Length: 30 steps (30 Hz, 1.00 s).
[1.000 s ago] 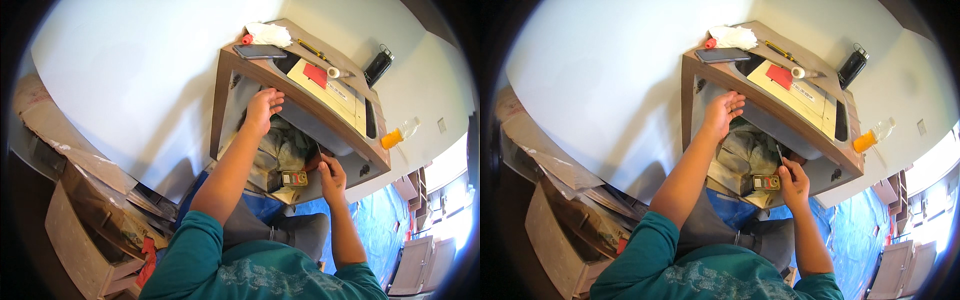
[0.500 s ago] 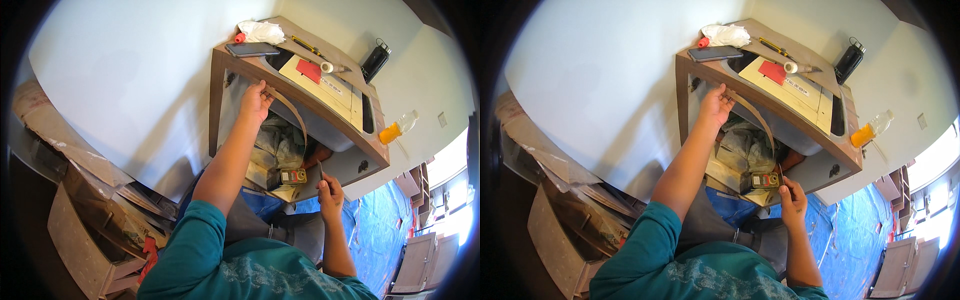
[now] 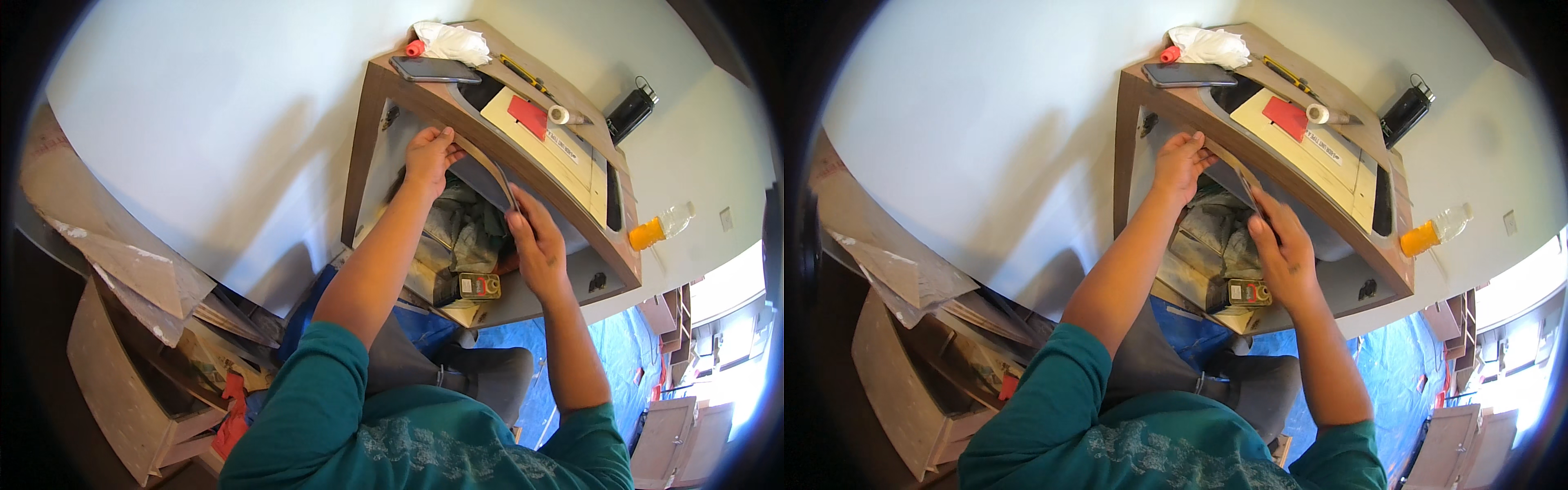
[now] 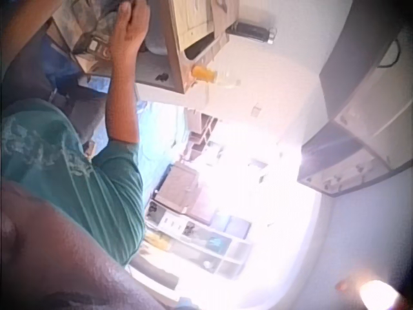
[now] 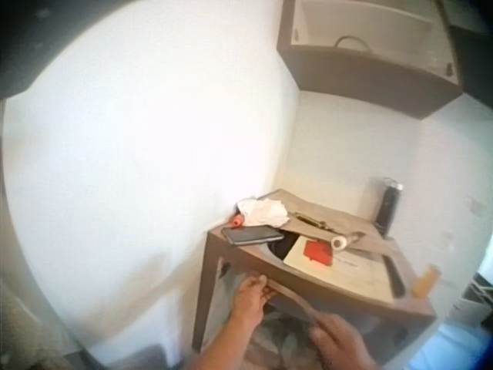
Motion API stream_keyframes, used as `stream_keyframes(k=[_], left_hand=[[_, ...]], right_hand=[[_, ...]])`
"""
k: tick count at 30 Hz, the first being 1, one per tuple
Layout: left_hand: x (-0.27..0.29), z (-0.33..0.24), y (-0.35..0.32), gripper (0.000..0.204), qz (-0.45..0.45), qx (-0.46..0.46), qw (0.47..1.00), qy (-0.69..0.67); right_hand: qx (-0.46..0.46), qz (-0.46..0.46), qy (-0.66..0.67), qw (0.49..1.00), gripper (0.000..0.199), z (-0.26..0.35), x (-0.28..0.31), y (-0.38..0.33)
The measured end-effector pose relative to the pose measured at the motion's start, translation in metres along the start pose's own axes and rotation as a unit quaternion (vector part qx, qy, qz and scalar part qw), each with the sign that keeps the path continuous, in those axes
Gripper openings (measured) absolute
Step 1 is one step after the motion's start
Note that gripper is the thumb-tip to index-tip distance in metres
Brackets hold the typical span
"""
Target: The person assembles a wooden cabinet by inserting and hammering nails into the frame. They use a hammer and a nail set to drive nails into pre-drilled holes, occasionally repositioning the cabinet and retrieving tools from nearby surfaces.
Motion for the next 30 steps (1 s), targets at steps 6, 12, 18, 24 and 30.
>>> stream_keyframes(k=[6,12,18,24,30], left_hand=[[0.009,0.0,-0.004,0.01,0.014,0.024,1.0,-0.011],[0.007,-0.002,-0.017,0.026,0.022,0.053,0.996,-0.065],[0.017,0.001,-0.013,0.044,-0.022,0.02,0.998,-0.061],[0.02,-0.001,-0.019,0.033,-0.053,0.014,0.997,-0.048],[0.016,-0.028,-0.025,0.018,-0.05,-0.045,0.992,0.105]], right_hand=[[0.025,0.026,-0.094,0.995,0.036,0.001,-0.03,0.067],[0.017,0.063,-0.176,0.982,0.037,-0.019,-0.063,0.089],[0.052,0.035,-0.267,0.962,0.037,-0.025,-0.081,0.094],[0.05,0.019,-0.274,0.96,0.037,-0.027,-0.095,0.098],[0.062,-0.003,-0.27,0.961,0.037,-0.027,-0.101,0.097]])
Point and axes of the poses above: each hand's wrist, its own y-axis towards the middle knuckle, its own x-axis out of the back of the hand, z = x × y, the point moved 9 cm from there along y, towards the middle knuckle, and after that the axes turned 1 degree about y, right-handed, at the moved point
